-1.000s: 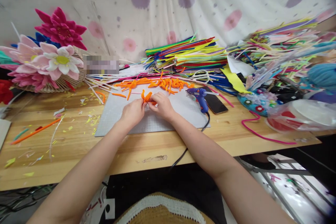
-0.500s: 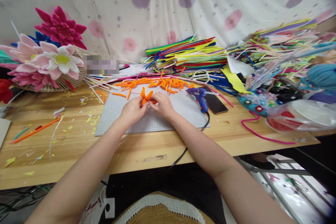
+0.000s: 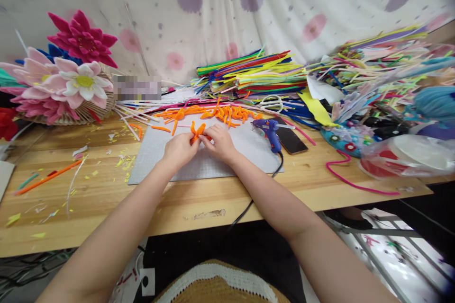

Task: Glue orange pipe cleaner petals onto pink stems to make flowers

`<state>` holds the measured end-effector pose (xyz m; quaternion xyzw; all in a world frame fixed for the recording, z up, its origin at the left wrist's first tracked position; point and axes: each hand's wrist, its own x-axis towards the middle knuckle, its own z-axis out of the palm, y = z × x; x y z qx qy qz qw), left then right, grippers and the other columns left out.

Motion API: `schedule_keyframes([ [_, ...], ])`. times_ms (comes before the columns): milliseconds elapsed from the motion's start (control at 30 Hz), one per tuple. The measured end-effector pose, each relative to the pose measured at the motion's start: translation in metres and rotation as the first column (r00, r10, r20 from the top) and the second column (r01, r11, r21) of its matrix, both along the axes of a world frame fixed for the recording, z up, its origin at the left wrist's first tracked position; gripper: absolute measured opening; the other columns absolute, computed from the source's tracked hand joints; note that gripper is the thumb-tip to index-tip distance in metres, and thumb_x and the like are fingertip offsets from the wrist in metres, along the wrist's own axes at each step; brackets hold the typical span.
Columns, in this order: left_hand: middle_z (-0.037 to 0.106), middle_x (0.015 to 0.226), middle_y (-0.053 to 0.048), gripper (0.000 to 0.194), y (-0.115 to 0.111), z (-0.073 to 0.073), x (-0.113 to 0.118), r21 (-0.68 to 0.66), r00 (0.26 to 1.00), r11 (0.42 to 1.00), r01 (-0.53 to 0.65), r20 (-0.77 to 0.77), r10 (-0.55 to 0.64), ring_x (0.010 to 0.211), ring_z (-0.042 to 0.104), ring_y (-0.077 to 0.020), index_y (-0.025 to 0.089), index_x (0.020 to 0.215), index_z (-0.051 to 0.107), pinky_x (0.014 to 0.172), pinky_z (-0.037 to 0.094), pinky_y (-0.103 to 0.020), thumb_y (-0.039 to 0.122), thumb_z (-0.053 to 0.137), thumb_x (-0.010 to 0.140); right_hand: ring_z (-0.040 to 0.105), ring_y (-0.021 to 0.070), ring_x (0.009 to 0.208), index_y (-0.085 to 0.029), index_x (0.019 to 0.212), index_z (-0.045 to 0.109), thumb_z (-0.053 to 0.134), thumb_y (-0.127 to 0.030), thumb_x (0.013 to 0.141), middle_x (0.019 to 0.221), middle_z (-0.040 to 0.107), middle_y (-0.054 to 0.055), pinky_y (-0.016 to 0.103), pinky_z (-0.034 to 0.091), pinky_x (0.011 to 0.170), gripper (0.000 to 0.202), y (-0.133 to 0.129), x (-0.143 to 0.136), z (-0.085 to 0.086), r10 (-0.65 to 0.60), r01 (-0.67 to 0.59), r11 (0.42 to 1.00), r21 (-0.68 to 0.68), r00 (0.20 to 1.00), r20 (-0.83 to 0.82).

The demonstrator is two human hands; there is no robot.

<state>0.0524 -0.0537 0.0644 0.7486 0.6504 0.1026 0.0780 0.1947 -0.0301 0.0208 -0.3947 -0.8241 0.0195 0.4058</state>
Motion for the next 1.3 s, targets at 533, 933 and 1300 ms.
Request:
schedule_keyframes([
  [533,0.034,0.044,0.006,0.016,0.011,0.004,-0.021,-0.499,0.447,0.863,0.075,0.79,0.419,0.034,0.021,-0.0016,0.011,0.061,0.056,0.034,0.011,-0.017,0.023,0.054,0.071,0.053,0.0139,0.076,-0.018,0.091,0.057,0.051,-0.041,0.079,0.083,0.059,0.004,0.029,0.043,0.076,0.027,-0.005,0.007,0.0,-0.038,-0.076,0.961,-0.265,0.915,-0.401],
  [933,0.026,0.049,0.008,0.023,0.015,0.0,-0.013,-0.67,-0.004,0.583,0.458,0.655,0.756,0.03,0.02,0.0016,0.01,0.071,0.046,0.024,0.012,-0.007,0.016,0.033,0.088,0.054,0.0133,0.084,-0.019,0.115,0.039,0.065,-0.034,0.065,0.098,0.053,0.007,0.031,0.045,0.082,0.059,0.002,0.002,-0.014,0.008,-0.306,0.871,-0.385,0.791,-0.612],
  [1300,0.034,0.051,0.005,0.019,0.009,-0.002,-0.003,-0.617,0.033,0.657,0.433,0.739,0.673,0.032,0.023,0.0003,0.01,0.078,0.052,0.026,0.012,-0.008,0.023,0.039,0.084,0.047,0.0193,0.105,-0.02,0.119,0.039,0.066,-0.032,0.065,0.114,0.05,0.01,0.037,0.036,0.092,0.061,0.004,0.008,0.01,-0.074,-0.06,0.955,-0.292,0.901,-0.427],
])
